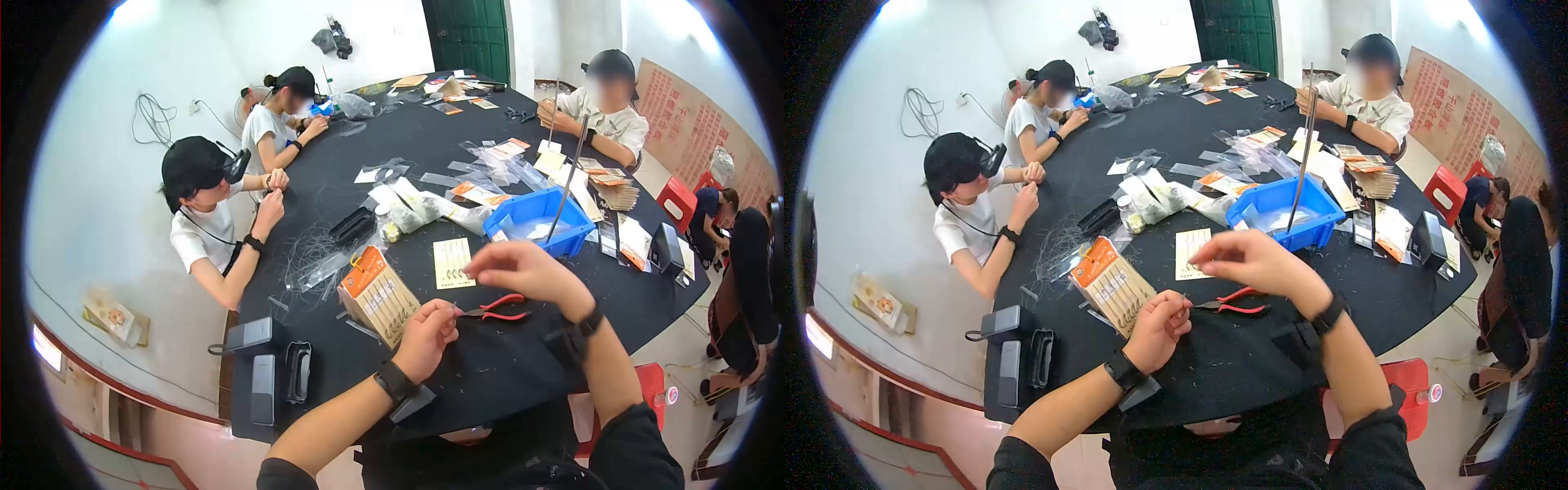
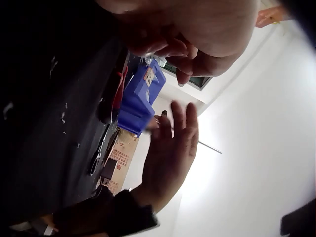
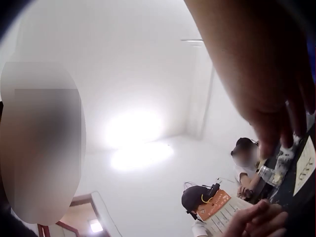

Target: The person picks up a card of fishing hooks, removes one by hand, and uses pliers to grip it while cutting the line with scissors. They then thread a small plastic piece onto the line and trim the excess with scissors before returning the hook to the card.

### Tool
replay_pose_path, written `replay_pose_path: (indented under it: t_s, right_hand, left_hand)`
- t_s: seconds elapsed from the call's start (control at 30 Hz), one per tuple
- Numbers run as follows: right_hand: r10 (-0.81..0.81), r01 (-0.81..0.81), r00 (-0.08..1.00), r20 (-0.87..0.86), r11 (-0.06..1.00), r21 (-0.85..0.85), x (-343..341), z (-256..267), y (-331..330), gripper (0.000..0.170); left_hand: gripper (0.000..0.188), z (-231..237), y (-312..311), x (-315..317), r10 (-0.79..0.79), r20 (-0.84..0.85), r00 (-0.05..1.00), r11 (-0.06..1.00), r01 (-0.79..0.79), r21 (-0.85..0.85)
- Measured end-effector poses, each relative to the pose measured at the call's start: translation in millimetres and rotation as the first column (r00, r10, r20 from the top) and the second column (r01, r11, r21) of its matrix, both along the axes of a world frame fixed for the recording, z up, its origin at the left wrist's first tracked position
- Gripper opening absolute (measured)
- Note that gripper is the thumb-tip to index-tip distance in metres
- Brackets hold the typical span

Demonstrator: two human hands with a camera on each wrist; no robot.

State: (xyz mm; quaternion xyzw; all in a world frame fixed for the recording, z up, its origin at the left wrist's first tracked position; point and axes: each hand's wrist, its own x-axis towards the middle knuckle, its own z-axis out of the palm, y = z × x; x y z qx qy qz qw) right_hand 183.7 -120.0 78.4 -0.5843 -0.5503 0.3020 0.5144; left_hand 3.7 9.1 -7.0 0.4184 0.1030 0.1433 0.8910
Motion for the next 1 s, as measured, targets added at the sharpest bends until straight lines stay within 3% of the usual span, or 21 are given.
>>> replay_pose_path:
  t_s: [0.13,0.37,0.47,0.9,1.0]
  right_hand:
    - [-0.01,0.011,0.999,-0.036,0.999,0.04,0.8,-24.4,30.3,0.021]
    - [0.067,-0.06,0.989,-0.132,0.996,0.059,-6.8,-55.5,22.1,0.019]
    - [0.079,-0.077,0.996,-0.035,0.994,0.072,-10.7,-45.9,21.7,0.018]
    - [0.08,-0.077,0.997,-0.018,0.989,0.125,-13.9,-50.8,22.2,0.011]
    - [0.038,-0.051,0.996,0.076,0.983,0.178,-14.6,-46.4,20.9,0.008]
  left_hand:
    - [0.01,3.4,0.5,-2.0,0.008,0.042,0.999,0.999,-0.006,-0.04]
    - [0.008,0.4,3.4,-7.7,-0.006,0.041,0.999,0.999,0.008,-0.032]
    - [0.008,3.1,4.1,-9.5,-0.019,-0.007,1.0,1.0,0.019,0.003]
    - [0.009,2.2,0.3,-10.9,-0.013,0.021,1.0,0.996,0.011,0.083]
    - [0.01,3.0,0.7,-11.0,-0.023,0.012,1.0,0.996,0.021,0.09]
